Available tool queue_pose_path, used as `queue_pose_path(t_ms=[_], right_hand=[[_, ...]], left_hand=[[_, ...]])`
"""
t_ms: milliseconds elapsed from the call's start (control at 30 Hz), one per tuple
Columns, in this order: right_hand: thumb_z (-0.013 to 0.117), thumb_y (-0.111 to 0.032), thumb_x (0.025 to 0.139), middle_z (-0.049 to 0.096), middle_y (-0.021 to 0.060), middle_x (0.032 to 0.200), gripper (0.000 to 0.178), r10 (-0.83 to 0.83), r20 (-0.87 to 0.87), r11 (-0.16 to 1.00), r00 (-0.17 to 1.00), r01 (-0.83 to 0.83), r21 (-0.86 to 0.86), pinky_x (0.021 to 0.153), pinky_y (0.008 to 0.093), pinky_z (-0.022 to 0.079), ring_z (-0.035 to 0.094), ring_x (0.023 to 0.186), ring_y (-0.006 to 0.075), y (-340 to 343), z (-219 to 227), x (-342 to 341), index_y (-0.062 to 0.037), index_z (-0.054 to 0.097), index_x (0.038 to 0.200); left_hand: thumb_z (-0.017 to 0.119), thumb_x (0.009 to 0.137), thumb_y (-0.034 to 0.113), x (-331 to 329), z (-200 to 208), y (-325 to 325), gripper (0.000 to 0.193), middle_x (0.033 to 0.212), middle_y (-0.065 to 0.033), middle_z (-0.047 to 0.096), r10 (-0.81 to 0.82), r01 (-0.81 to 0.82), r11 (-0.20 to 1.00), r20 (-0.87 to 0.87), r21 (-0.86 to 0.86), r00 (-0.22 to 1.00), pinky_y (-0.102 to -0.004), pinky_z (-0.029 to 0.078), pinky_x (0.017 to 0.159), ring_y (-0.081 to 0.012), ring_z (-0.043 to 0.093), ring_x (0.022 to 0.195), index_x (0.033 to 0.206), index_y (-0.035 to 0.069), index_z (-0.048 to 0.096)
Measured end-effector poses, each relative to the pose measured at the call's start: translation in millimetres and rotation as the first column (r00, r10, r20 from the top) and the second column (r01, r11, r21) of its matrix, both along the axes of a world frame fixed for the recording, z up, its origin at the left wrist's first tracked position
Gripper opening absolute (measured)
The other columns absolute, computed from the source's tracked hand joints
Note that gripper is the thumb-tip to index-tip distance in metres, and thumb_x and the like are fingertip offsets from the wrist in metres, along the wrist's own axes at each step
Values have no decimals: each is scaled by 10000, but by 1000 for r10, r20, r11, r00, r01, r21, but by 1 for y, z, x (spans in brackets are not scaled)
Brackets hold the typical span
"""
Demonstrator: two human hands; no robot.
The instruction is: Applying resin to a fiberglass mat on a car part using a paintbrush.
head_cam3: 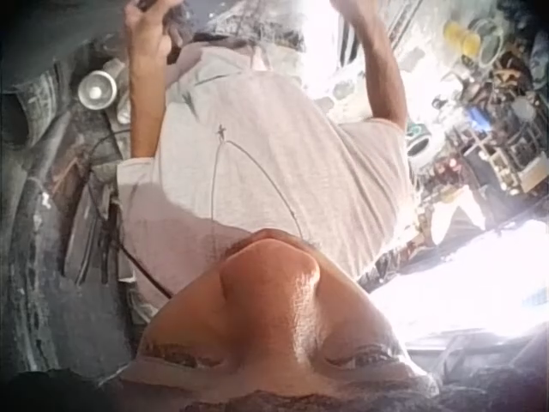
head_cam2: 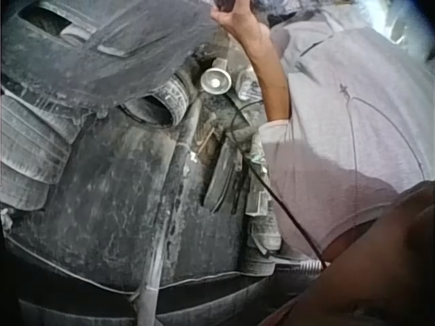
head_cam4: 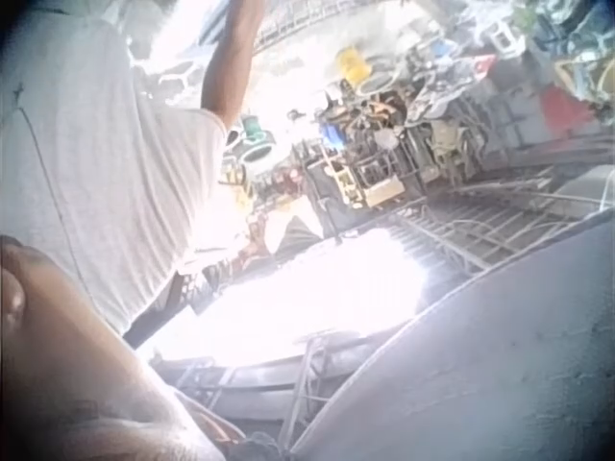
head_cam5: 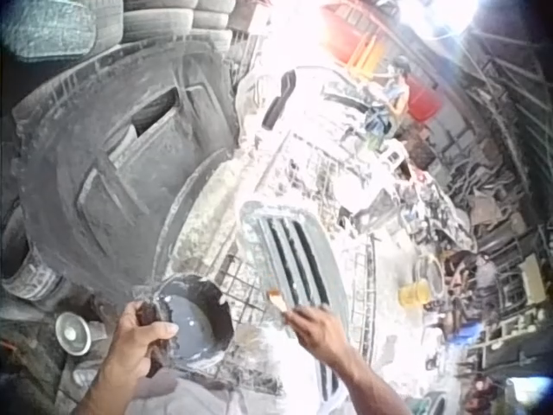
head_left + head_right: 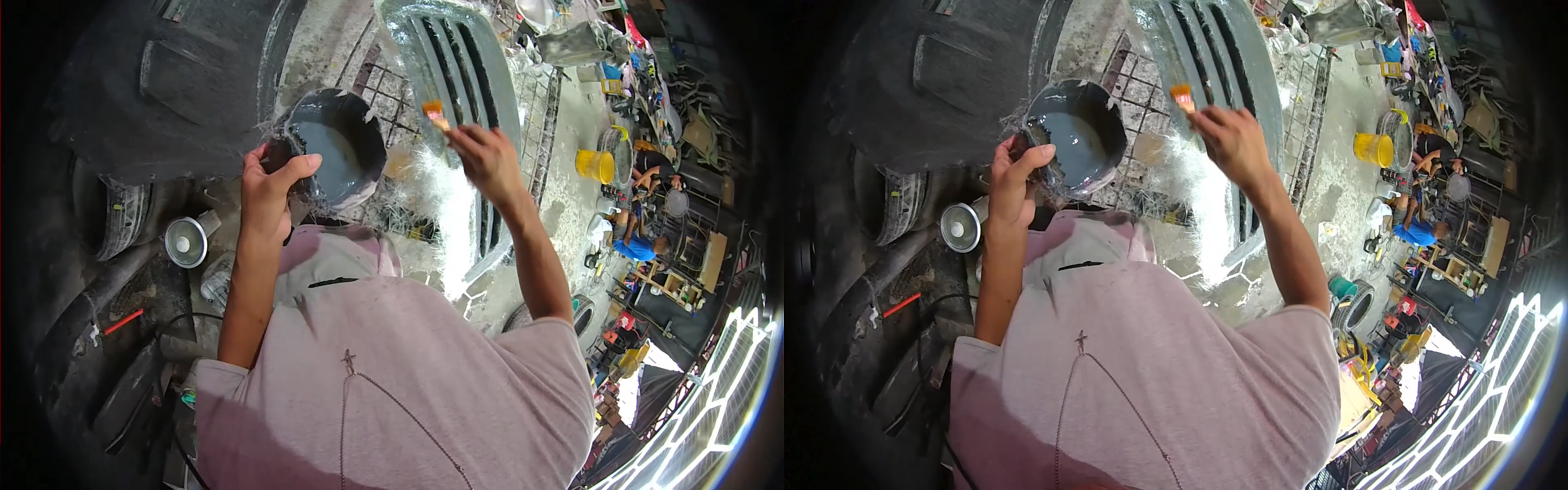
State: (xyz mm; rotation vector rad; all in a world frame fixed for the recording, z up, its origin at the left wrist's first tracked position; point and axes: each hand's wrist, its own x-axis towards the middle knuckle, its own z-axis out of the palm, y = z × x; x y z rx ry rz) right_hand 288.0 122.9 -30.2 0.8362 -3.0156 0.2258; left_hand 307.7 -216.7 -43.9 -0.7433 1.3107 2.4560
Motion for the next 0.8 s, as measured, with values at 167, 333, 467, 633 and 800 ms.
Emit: queue_pose_path(t_ms=[167,333,467,633,800], right_hand=[[717,-95,844,681,-4,970,235,-63,89,993,994,71,-90,693,336,433,641,814,168,7,37,56,-135,687,1074],[757,-49,806,701,48,961,273,-140,215,743,966,246,-623,671,338,459,662,824,228,-13,80,64,-118,724,1069],[735,-71,832,700,42,964,226,30,28,859,999,-12,-511,667,360,469,665,822,242,-32,49,28,-115,716,1052],[636,-112,947,689,98,839,145,-124,697,218,706,705,-675,564,289,477,626,642,157,-33,-7,33,10,654,1023],[626,-132,963,687,97,847,169,100,803,-290,588,789,-542,626,249,493,616,646,150,-6,-28,29,27,666,1006]], left_hand=[[857,646,21,-5,-1,17,746,1062,-132,616,-117,117,993,-13,-29,993,-296,540,844,-170,641,914,1217,-32,381],[866,625,-33,-6,12,45,808,1061,-141,620,-108,106,991,-19,-84,994,-305,547,858,-165,647,903,1243,-45,346],[882,614,-11,-8,33,59,856,1087,-162,606,-198,181,965,-75,-187,977,-294,553,840,-173,643,929,1266,-63,329],[891,631,47,-11,31,72,844,1086,-133,610,-190,116,937,-202,-330,961,-295,527,854,-158,620,946,1276,-55,357],[893,616,15,-15,23,70,834,1098,-164,597,-16,-17,968,-129,-251,991,-297,555,824,-182,644,921,1247,-59,352]])
